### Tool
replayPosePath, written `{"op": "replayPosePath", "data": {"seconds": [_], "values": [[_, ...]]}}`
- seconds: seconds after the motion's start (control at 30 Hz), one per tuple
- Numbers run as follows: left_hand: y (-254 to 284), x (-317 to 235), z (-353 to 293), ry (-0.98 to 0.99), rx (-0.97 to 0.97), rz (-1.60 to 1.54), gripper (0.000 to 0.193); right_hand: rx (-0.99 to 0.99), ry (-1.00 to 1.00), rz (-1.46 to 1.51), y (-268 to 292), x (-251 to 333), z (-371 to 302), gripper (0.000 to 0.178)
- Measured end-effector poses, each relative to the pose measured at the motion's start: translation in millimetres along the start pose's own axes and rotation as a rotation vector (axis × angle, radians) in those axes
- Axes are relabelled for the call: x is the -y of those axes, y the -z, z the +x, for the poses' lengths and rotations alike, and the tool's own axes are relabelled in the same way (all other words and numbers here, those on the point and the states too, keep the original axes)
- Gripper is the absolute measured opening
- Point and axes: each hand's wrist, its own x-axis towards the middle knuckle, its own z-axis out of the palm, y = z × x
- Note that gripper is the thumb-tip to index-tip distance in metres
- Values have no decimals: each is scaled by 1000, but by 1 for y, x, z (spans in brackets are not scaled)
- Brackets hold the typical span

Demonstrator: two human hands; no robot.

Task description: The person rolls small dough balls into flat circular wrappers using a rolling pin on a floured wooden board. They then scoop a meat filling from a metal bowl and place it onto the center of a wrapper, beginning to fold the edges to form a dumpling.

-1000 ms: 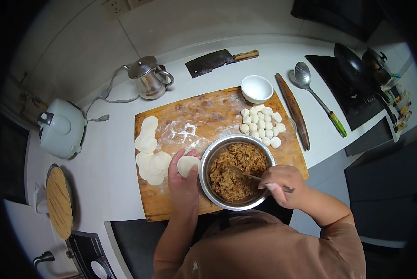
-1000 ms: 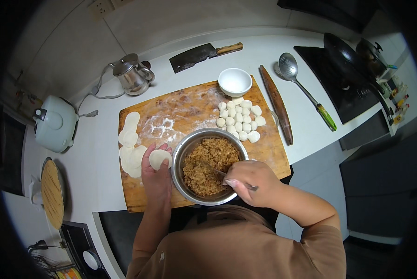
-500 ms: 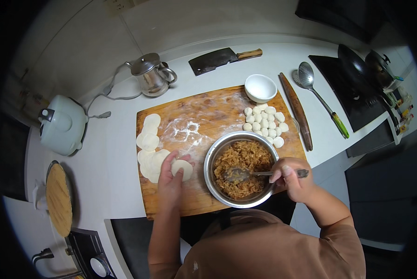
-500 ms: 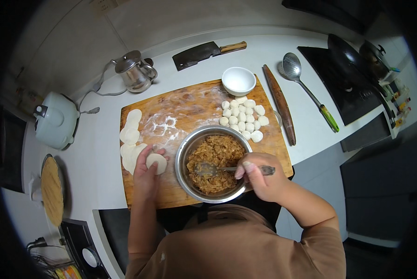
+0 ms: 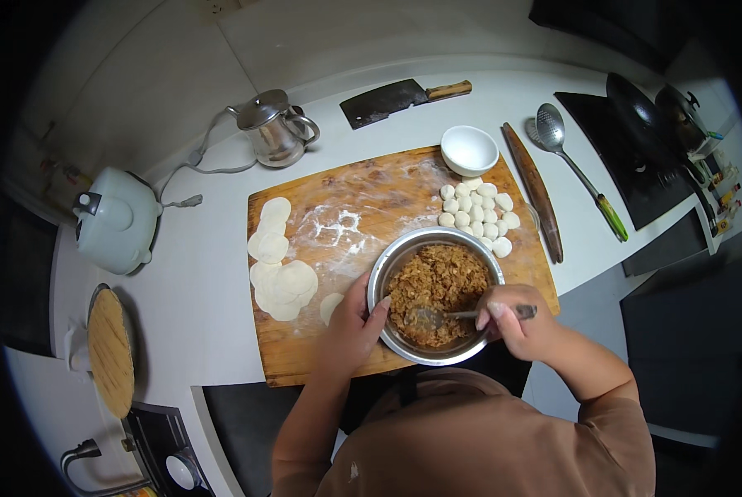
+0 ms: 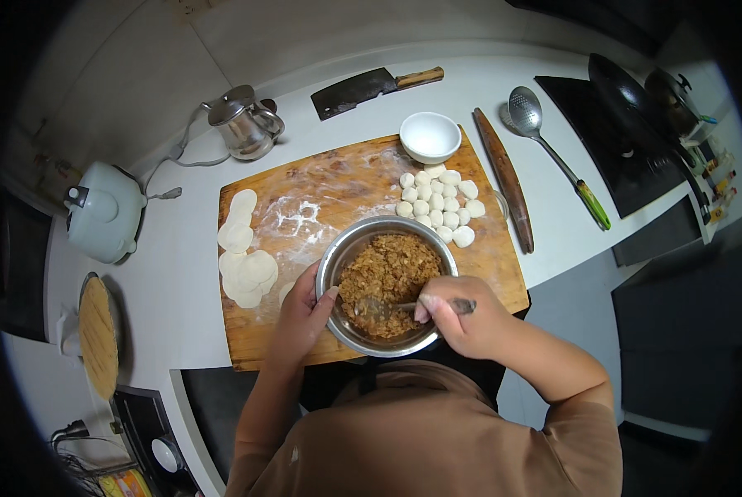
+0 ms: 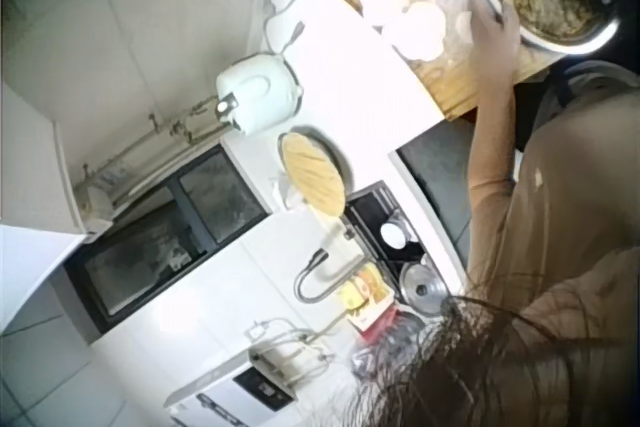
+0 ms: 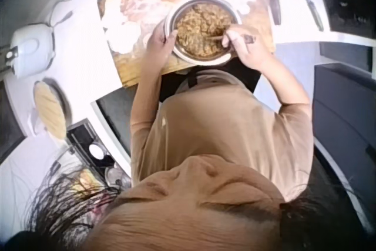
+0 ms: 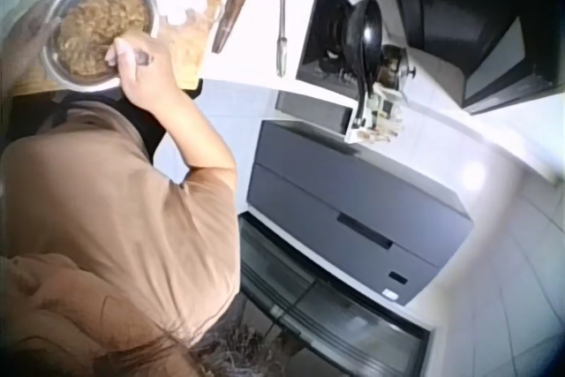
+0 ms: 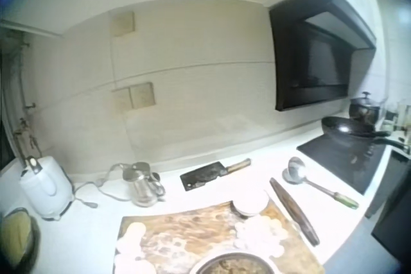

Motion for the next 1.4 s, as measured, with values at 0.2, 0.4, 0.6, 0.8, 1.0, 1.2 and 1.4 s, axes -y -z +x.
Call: {"op": "replayPosePath", "data": {"seconds": [0.2,0.4,0.6,0.8,1.0,1.2,1.4], "values": [[-8,3,4,11,36,-144,50,-97,-91,-30,11,-6,10,28],[-8,-7,2,62,29,-120,51,-41,-32,49,1,11,24,29],[-6,-9,0,91,25,-82,51,-77,-195,-12,3,-10,43,30],[-7,-12,1,144,17,-116,52,-100,-158,119,22,0,38,39],[-5,-12,2,124,33,-63,53,32,-76,-104,15,-2,36,30],[-8,-15,1,117,9,-93,53,45,12,-164,36,10,37,23],[-6,-16,1,169,13,-31,51,206,249,-340,9,6,22,18]]}}
